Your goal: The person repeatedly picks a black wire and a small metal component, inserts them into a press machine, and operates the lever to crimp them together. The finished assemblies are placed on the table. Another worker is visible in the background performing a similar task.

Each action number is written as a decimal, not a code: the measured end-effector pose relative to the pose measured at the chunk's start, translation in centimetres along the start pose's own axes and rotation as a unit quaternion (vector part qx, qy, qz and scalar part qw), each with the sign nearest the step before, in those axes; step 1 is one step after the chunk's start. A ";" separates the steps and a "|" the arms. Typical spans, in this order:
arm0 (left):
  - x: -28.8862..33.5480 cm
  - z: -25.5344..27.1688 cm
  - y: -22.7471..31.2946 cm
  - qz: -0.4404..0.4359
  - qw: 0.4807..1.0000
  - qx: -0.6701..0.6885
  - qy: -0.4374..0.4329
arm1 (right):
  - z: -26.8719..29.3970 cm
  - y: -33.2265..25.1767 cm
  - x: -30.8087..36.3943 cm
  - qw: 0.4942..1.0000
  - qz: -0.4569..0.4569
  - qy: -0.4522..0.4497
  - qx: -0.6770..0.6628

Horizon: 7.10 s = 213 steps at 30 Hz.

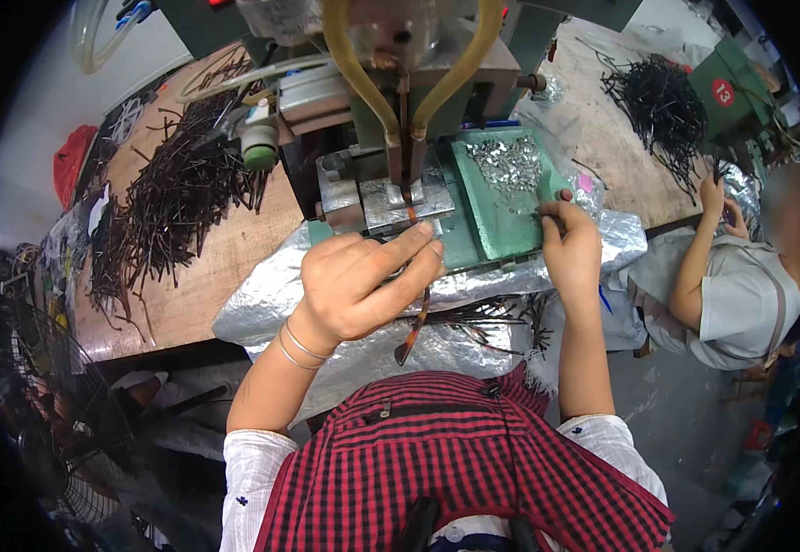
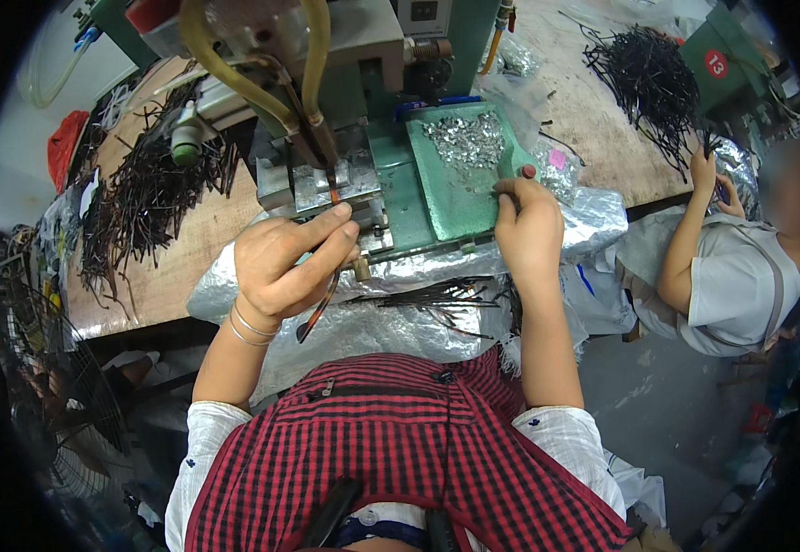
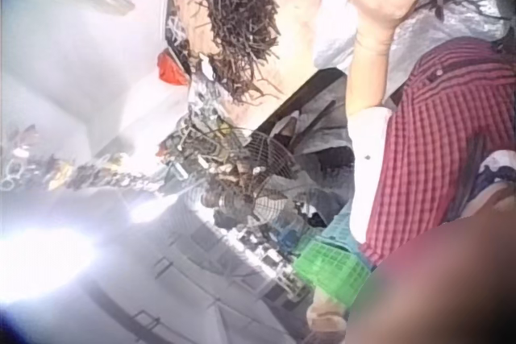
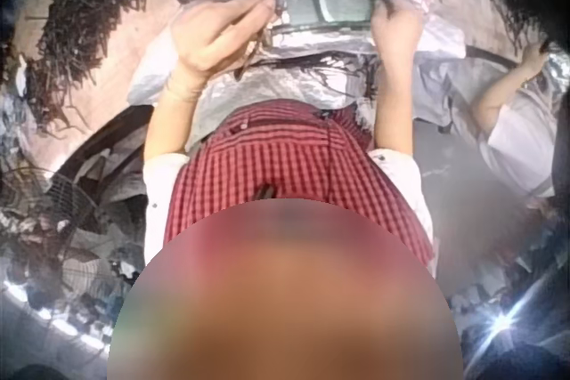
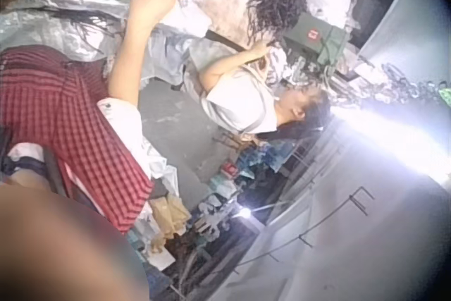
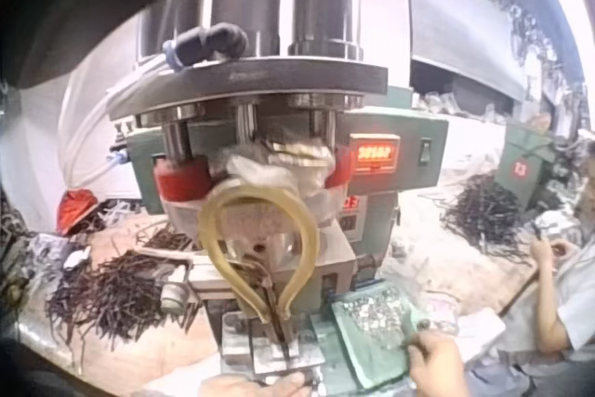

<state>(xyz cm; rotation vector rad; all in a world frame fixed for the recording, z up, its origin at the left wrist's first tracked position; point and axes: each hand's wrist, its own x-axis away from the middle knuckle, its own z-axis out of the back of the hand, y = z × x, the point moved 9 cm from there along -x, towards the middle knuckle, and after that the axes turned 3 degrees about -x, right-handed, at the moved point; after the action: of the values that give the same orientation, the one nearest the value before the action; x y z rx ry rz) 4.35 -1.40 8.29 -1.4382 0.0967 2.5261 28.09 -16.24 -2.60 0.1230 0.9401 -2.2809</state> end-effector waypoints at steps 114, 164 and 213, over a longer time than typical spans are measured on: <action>15.9 4.1 -15.9 0.610 0.771 0.150 0.101 | -4.3 -14.5 -1.3 0.875 0.087 0.033 -0.474; 13.0 9.4 -18.9 0.503 0.825 -0.231 -0.112 | -1.0 -7.1 -0.2 0.975 0.104 0.113 -0.160; 0.3 -0.2 0.2 0.002 1.000 0.012 0.018 | -0.9 -2.4 -1.0 0.980 0.041 0.052 -0.186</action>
<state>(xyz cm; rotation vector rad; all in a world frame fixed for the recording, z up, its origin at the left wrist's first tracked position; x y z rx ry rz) 4.37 -1.58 7.92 -1.4755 0.1354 2.4941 27.31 -13.88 -1.52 0.1160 1.3722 -2.0016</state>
